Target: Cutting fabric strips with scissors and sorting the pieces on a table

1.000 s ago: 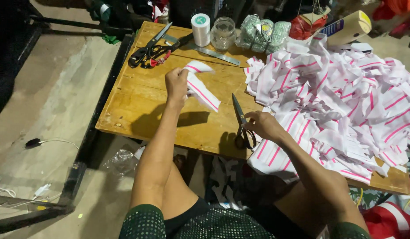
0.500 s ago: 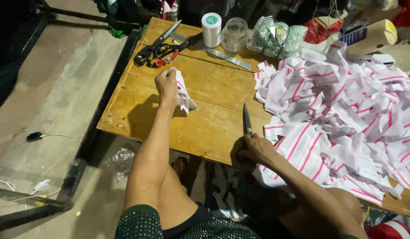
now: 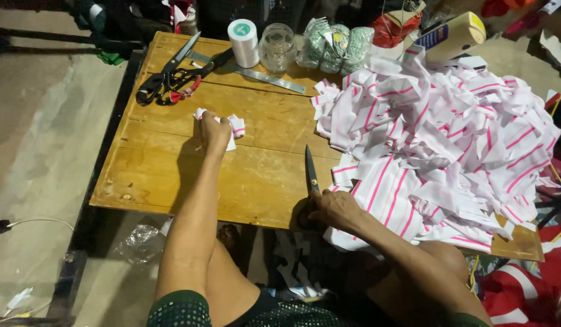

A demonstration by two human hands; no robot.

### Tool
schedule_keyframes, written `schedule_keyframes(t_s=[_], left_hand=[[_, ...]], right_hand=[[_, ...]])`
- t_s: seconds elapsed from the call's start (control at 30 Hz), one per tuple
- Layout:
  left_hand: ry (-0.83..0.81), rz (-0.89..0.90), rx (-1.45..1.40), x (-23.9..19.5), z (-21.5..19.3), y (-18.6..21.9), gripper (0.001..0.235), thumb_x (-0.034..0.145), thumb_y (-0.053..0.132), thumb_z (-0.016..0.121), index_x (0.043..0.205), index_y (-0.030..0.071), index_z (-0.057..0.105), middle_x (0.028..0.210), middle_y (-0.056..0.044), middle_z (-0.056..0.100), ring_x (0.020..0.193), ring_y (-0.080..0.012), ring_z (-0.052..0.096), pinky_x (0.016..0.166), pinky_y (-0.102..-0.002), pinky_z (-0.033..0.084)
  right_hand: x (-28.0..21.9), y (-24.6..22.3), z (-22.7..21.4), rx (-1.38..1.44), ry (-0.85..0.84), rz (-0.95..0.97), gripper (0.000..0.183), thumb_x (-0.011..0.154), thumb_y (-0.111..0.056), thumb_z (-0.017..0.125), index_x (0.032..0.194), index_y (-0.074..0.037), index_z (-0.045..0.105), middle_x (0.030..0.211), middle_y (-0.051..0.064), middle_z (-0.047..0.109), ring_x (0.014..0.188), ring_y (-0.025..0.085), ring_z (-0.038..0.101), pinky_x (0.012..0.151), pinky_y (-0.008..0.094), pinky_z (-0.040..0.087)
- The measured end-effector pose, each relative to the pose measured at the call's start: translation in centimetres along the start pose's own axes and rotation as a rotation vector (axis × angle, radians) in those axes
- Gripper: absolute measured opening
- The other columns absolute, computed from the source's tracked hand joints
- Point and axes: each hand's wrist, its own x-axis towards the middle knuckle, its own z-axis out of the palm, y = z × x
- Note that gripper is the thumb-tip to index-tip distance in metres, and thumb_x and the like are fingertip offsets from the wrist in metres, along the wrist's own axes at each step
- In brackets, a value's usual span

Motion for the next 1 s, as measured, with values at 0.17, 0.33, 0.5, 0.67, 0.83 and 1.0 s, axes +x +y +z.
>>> schedule_keyframes(t_s=[0.17,0.33,0.5,0.67,0.83,1.0], left_hand=[[-0.154,0.406,0.285,-7.7,3.4,9.7,0.037,0.09,0.019,0.071,0.124,0.008,0.064,0.124,-0.014,0.058,0.117,-0.0391,0.058,0.096,-0.051,0.052],[-0.602,0.654,0.14,-13.5,12.1,15.4,0.035,0.093,0.022,0.069,0.123,0.006,0.066,0.127,-0.017,0.062,0.127,-0.0402,0.058,0.107,-0.048,0.049],[-0.73,0.614,0.396,-17.7,12.8,22.6,0.083,0.093,0.029,0.073,0.161,0.024,0.027,0.154,-0.025,0.036,0.137,-0.0466,0.048,0.106,-0.063,0.049],[-0.71,0.646,0.366,-12.8,20.4,14.5,0.03,0.096,0.018,0.057,0.125,0.016,0.063,0.116,-0.019,0.063,0.112,-0.0414,0.068,0.086,-0.052,0.06],[-0.743,0.491,0.177,-13.4,7.9,16.3,0.023,0.088,0.014,0.063,0.107,0.019,0.073,0.102,-0.016,0.074,0.105,-0.0376,0.071,0.088,-0.049,0.057],[-0.991,0.306,-0.453,-16.6,1.7,15.2,0.015,0.08,0.002,0.062,0.091,0.008,0.07,0.082,-0.003,0.067,0.079,-0.0169,0.06,0.07,-0.029,0.051]], right_hand=[[-1.4,3.3,-1.5,0.009,0.102,0.043,0.048,0.089,-0.036,0.072,0.129,-0.012,0.058,0.093,0.018,0.073,0.086,0.041,0.075,0.073,0.053,0.061],[-3.0,6.8,-3.5,0.054,0.227,0.164,0.057,0.087,-0.044,0.073,0.132,-0.012,0.059,0.092,0.017,0.072,0.085,0.04,0.075,0.071,0.054,0.06],[-4.0,7.0,-5.3,0.154,0.216,0.22,0.049,0.091,-0.038,0.071,0.13,-0.008,0.062,0.092,0.017,0.074,0.089,0.039,0.075,0.076,0.052,0.06],[-2.8,8.8,-4.1,0.138,0.179,0.246,0.051,0.089,-0.039,0.074,0.13,-0.009,0.063,0.092,0.016,0.075,0.09,0.038,0.075,0.078,0.052,0.06],[-2.6,8.7,-5.4,0.138,0.223,0.196,0.051,0.09,-0.039,0.072,0.13,-0.01,0.061,0.096,0.018,0.074,0.093,0.041,0.074,0.079,0.054,0.059],[-1.8,3.0,-8.8,1.078,0.337,0.078,0.112,0.07,-0.014,0.095,0.159,-0.01,0.026,0.153,0.036,0.025,0.093,0.047,0.07,0.057,0.038,0.065]])
